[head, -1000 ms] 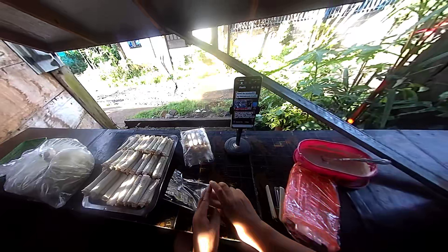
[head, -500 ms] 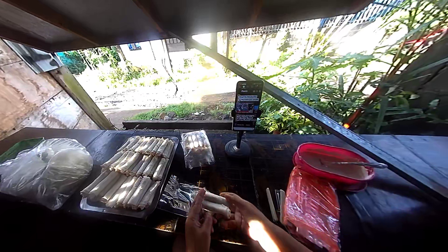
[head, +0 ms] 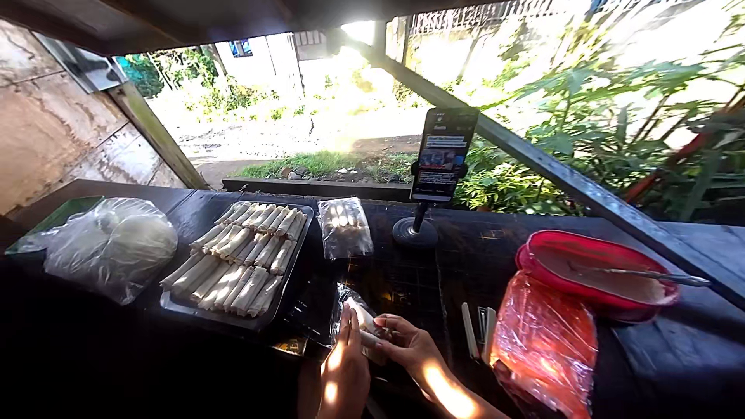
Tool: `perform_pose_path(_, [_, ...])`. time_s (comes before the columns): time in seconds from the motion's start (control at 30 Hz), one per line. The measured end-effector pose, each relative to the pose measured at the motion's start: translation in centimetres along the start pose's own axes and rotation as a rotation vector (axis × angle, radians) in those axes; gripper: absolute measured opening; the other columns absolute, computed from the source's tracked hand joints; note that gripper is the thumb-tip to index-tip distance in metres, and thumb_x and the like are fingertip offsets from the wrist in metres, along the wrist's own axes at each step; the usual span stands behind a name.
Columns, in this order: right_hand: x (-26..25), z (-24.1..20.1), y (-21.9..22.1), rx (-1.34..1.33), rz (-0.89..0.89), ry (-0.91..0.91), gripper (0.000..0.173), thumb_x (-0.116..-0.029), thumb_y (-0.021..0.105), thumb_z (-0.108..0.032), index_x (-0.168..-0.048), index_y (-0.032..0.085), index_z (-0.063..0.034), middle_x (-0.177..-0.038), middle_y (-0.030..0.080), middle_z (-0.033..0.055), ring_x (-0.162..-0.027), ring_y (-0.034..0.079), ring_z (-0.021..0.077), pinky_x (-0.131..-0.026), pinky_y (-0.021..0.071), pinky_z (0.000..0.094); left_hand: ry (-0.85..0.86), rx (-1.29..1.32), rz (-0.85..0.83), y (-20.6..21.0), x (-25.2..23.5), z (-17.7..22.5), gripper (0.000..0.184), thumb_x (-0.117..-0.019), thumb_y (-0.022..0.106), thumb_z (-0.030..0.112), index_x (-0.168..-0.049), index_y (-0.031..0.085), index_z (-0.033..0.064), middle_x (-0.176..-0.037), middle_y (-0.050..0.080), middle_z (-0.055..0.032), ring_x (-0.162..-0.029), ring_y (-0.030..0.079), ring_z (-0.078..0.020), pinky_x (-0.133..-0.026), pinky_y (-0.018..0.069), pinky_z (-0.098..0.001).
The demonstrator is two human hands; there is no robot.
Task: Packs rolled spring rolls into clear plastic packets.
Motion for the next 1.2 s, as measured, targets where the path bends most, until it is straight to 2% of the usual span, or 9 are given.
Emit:
perform_pose_path(0.1, [0.2,0.2,0.3,0.01,0.026,-0.039,0.033,-0.0813,0.074,0.007,-0.114,0.071,0.0036,-0.131,0.064,0.0147,-0.105,0.068,0.0101,-0.088,0.0578,0.0225,0.254,-0.014,0.222,1.2,0.3,-0.5,0.051,-0.0878,0.058,-0.012,-0.138,0.062,-0.0023,-0.141,0.063,-0.016,-0.098,0.076,-0.0308,-0.074,0.0622,-0.0431])
perform_pose_path(0.23, [0.4,0.2,0.8,-0.013,0.112,-0.062,0.032,-0.0826,0.072,0.008,-0.115,0.07,0.0055,-0.131,0.063,0.0155,-0.102,0.068,0.0083,-0.087,0.057,0.0205,0.448,0.002,0.274,2.3,0.4,-0.3,0.046,-0.0895,0.058,-0.008,-0.135,0.065,-0.0024,-0.141,0.064,-0.0128,-0.1,0.076,-0.0245,-0.078,0.0618,-0.0352])
perform_pose_path(0.53, [-0.2,-0.8,2.6,-0.139,0.143,0.05,0.035,-0.0866,0.067,0.014,-0.121,0.066,0.0081,-0.128,0.066,0.0143,-0.1,0.068,0.0073,-0.085,0.0566,0.0198,0.477,0.169,0.221,1.7,-0.1,-1.0,0.057,-0.0823,0.058,-0.013,-0.139,0.059,-0.006,-0.147,0.058,-0.0172,-0.101,0.076,-0.0273,-0.076,0.0618,-0.0379])
perform_pose_path(0.63, [-0.4,-0.8,3.1,-0.204,0.128,0.071,0.036,-0.0891,0.064,0.014,-0.124,0.063,0.0068,-0.114,0.072,0.0091,-0.093,0.07,0.0044,-0.082,0.0573,0.0186,0.462,0.208,0.204,1.3,-0.1,-1.0,0.063,-0.0771,0.06,-0.015,-0.139,0.058,-0.0073,-0.147,0.058,-0.0186,-0.1,0.076,-0.0286,-0.075,0.0618,-0.0398])
perform_pose_path(0.7, [-0.4,-0.4,3.1,-0.235,0.077,0.038,0.038,-0.0887,0.063,0.014,-0.126,0.063,0.0062,-0.115,0.072,0.0082,-0.093,0.071,0.0053,-0.082,0.0585,0.0199,0.45,0.248,0.206,0.8,-0.3,-1.1,0.065,-0.075,0.06,-0.015,-0.139,0.059,-0.007,-0.147,0.057,-0.0186,-0.1,0.076,-0.0285,-0.072,0.0618,-0.041])
perform_pose_path(0.83, [-0.4,0.6,2.7,-0.139,-0.063,-0.15,0.04,-0.0843,0.066,0.012,-0.124,0.064,0.0093,-0.134,0.062,0.0146,-0.109,0.067,0.0059,-0.093,0.0568,0.0197,0.405,0.304,0.149,0.3,-0.5,-1.4,0.065,-0.0774,0.057,-0.015,-0.141,0.058,-0.0043,-0.149,0.056,-0.0171,-0.108,0.074,-0.0285,-0.079,0.0616,-0.0427])
perform_pose_path(1.0, [-1.4,0.9,1.9,-0.103,-0.106,-0.3,0.039,-0.0846,0.061,0.007,-0.124,0.063,0.0082,-0.125,0.07,0.0056,-0.114,0.065,0.0013,-0.099,0.0522,0.0188,0.569,0.241,0.184,0.8,-0.4,-0.3,0.06,-0.0761,0.057,-0.015,-0.135,0.062,-0.0071,-0.142,0.062,-0.0192,-0.103,0.075,-0.0288,-0.075,0.0617,-0.0408])
perform_pose_path(1.1, [-1.2,0.5,1.8,-0.056,0.044,-0.318,0.036,-0.0918,0.052,0.003,-0.126,0.06,0.0129,-0.121,0.071,0.0108,-0.111,0.066,0.0036,-0.099,0.0521,0.0191,0.662,0.275,0.199,1.5,-0.3,0.6,0.059,-0.0758,0.057,-0.015,-0.135,0.062,-0.0079,-0.142,0.062,-0.0189,-0.101,0.076,-0.0268,-0.074,0.0619,-0.0383])
perform_pose_path(1.2, [-1.6,-0.5,1.1,-0.014,0.076,-0.136,0.034,-0.1006,0.051,-0.001,-0.133,0.056,0.0105,-0.121,0.069,0.015,-0.107,0.067,0.0086,-0.096,0.0542,0.0225,0.71,0.322,0.209,2.3,-0.4,1.5,0.057,-0.0787,0.056,-0.014,-0.135,0.061,-0.0085,-0.143,0.06,-0.0204,-0.113,0.072,-0.0262,-0.084,0.061,-0.0352])
Point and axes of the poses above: each hand's wrist, its own x-axis away from the middle knuckle, its own y-axis out of the palm, z = x × y, the point moved 2 cm from there along -x, towards the middle knuckle
